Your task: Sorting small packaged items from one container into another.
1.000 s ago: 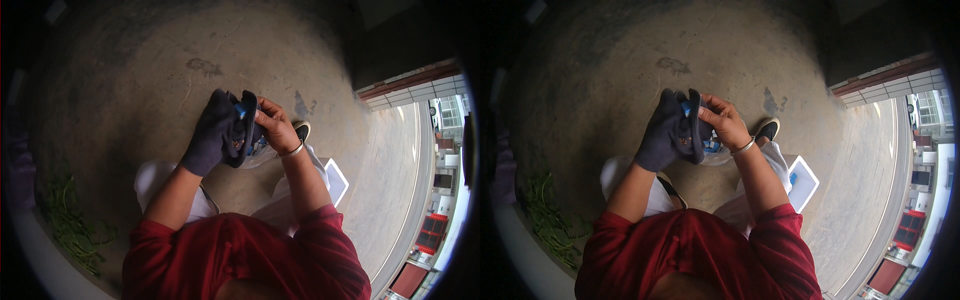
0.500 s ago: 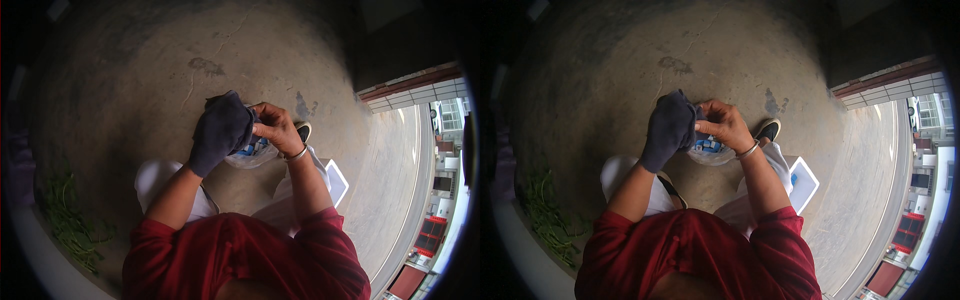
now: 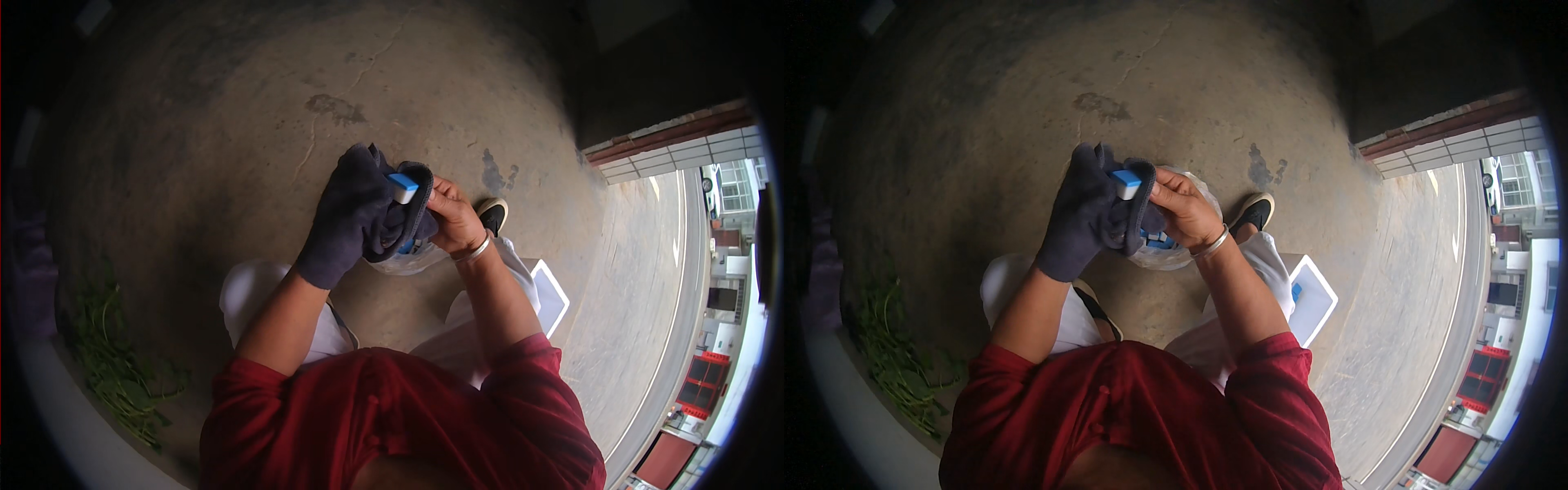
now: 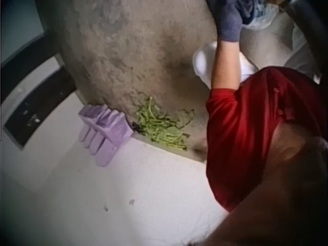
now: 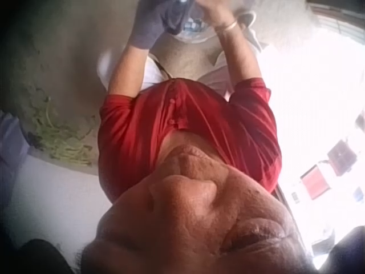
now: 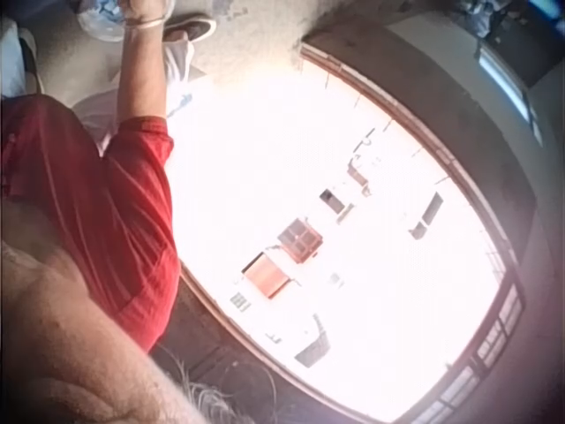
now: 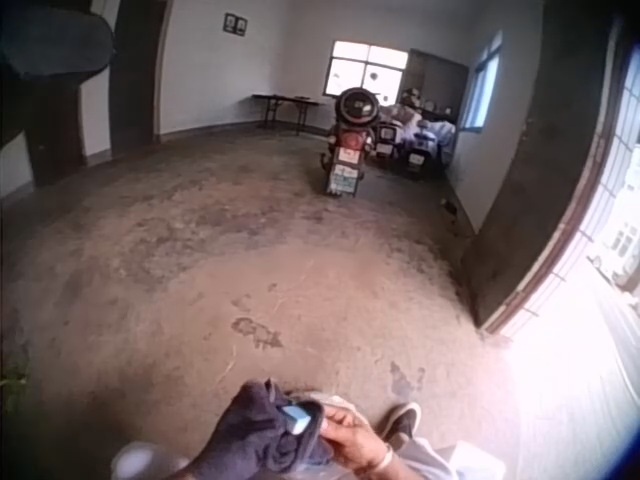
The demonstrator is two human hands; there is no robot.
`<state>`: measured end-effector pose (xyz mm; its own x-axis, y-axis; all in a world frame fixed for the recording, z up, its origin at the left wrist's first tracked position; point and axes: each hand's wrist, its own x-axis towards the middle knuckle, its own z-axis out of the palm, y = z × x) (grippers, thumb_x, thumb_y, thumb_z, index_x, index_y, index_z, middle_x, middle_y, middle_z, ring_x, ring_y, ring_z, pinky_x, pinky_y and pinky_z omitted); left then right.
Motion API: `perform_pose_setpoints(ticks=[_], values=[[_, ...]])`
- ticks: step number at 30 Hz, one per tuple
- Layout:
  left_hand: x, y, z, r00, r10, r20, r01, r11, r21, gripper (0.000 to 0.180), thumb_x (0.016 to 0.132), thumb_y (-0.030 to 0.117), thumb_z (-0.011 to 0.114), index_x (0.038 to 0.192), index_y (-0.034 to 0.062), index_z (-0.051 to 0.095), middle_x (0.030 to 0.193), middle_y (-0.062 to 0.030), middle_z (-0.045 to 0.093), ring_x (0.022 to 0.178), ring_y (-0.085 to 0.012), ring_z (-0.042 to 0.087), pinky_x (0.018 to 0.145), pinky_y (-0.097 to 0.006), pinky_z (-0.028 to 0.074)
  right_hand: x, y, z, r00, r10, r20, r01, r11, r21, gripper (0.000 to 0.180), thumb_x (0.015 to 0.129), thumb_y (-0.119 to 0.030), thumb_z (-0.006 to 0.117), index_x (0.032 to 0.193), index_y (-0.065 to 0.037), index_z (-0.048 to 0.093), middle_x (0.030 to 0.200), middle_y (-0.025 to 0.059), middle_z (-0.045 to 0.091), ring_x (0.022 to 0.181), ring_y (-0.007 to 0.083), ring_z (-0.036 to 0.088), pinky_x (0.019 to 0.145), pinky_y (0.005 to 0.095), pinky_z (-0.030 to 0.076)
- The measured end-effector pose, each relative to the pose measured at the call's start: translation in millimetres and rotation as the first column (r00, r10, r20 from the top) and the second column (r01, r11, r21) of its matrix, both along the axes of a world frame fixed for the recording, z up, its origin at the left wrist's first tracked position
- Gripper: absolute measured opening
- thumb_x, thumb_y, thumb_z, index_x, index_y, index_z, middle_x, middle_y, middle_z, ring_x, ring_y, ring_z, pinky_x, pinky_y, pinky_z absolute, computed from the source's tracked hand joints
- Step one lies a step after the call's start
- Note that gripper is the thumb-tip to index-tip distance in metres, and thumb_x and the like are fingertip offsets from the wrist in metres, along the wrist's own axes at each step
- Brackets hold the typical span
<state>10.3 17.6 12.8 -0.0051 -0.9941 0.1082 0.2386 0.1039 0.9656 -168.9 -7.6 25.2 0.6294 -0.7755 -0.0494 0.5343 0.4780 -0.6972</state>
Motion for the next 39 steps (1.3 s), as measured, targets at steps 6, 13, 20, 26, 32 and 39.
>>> perform_pose_setpoints(ticks=[6,13,20,26,32,39], values=[[7,2,4,0.999,-0.048,-0.011,0.048,0.999,0.025,0.046,0.085,0.01,0.062,0.125,-0.0032,0.043,0.121,-0.0111,0.051,0.114,-0.0196,0.05,0.098,-0.032,0.039,4,0,-7,0.982,0.048,0.181,-0.062,0.996,0.07,0.034,0.09,-0.014,0.061,0.119,0.003,0.055,0.109,0.0082,0.064,0.099,0.0165,0.062,0.089,0.0299,0.049],[-2,-15,47,0.557,0.032,0.83,0.119,0.986,-0.118,0.011,0.072,0.013,0.064,0.074,0.0033,0.059,0.077,-0.0179,0.058,0.084,-0.0352,0.056,0.073,-0.043,0.045,1,1,22,0.837,-0.177,-0.518,0.001,0.946,-0.323,0.05,0.081,-0.018,0.074,0.12,0.006,0.055,0.106,0.008,0.066,0.092,0.0159,0.063,0.082,0.0278,0.049],[-1,-11,-9,0.809,-0.032,0.587,0.171,0.968,-0.182,0.032,0.091,0.033,0.048,0.103,0.0037,0.052,0.096,-0.006,0.056,0.091,-0.018,0.055,0.07,-0.034,0.047,3,5,26,0.725,-0.264,-0.636,-0.093,0.878,-0.47,0.051,0.079,-0.012,0.075,0.12,0.008,0.055,0.108,0.008,0.065,0.099,0.0141,0.059,0.088,0.0274,0.046],[0,-9,24,0.584,0.151,0.797,0.358,0.834,-0.42,0.028,0.093,0.03,0.053,0.114,0.0111,0.051,0.095,-0.0007,0.056,0.091,-0.0157,0.055,0.075,-0.028,0.046,-9,5,23,0.771,-0.33,-0.545,-0.005,0.853,-0.522,0.047,0.076,-0.015,0.077,0.115,0.005,0.059,0.095,0.0092,0.068,0.087,0.0171,0.064,0.078,0.0278,0.049],[-7,0,-7,0.965,-0.26,0.038,0.253,0.958,0.136,0.029,0.065,0.018,0.071,0.085,0.0028,0.057,0.09,-0.0187,0.055,0.085,-0.0346,0.056,0.075,-0.04,0.047,-7,7,31,0.498,-0.586,-0.639,-0.385,0.511,-0.769,0.046,0.075,-0.011,0.076,0.115,0.003,0.058,0.101,0.0163,0.066,0.087,0.0234,0.065,0.08,0.0299,0.049],[-8,-13,38,0.377,0.046,0.925,0.339,0.923,-0.184,0.026,0.071,0.025,0.07,0.091,0.008,0.064,0.094,-0.0128,0.058,0.082,-0.0275,0.058,0.07,-0.036,0.047,-9,3,25,0.67,-0.433,-0.603,-0.17,0.701,-0.693,0.047,0.077,-0.011,0.076,0.117,0.004,0.057,0.1,0.0133,0.066,0.09,0.0169,0.063,0.081,0.0284,0.048]])
